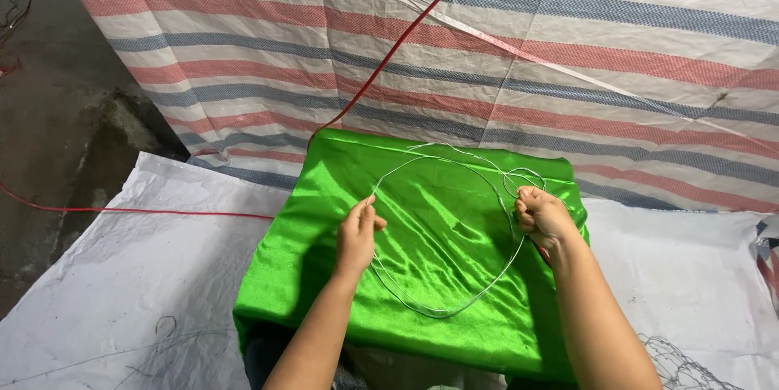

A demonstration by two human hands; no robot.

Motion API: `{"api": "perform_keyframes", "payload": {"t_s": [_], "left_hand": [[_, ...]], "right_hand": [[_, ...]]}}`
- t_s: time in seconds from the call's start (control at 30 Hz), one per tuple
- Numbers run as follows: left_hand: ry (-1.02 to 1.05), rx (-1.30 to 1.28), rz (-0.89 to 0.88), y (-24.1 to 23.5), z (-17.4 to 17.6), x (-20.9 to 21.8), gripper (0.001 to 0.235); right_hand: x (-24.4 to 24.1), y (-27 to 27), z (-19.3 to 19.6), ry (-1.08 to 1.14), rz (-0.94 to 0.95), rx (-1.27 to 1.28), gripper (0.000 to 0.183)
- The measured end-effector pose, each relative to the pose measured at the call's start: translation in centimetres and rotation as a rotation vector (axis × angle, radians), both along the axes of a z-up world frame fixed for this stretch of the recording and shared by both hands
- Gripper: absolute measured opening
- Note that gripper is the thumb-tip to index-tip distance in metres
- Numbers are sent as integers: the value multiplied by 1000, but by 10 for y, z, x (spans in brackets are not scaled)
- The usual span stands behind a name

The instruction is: Bending and cutting thin metal wires to create a circular frame on a green cloth surface.

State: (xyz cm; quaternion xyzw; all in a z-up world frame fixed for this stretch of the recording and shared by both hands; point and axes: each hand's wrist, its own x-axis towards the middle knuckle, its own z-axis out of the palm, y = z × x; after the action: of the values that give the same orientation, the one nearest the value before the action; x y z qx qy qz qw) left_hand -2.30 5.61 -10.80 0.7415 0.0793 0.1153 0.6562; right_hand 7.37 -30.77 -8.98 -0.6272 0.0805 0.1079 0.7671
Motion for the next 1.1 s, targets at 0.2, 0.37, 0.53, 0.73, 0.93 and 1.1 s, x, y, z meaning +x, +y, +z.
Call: {"api": "perform_keyframes", "payload": {"t_s": [0.2,0.37,0.53,0.73,0.93,1.1], "left_hand": [[177,-972,-66,17,-10,17,42],[118,-1164,-235,31,-31,28,41],[93,-1221,-338,29,-36,29,41],[87,-1227,-396,35,-39,28,40],[91,-1219,-487,42,-39,21,38],[323,-1024,-301,44,-71,35,31]], "right_hand": [[2,-6,-21,45,144,428,28],[-6,-10,-32,-13,348,718,36],[-11,-2,-25,4,379,933,27],[-2,-11,-34,67,360,907,23],[6,-18,-51,136,247,758,23],[8,-11,-43,177,97,337,23]]}}
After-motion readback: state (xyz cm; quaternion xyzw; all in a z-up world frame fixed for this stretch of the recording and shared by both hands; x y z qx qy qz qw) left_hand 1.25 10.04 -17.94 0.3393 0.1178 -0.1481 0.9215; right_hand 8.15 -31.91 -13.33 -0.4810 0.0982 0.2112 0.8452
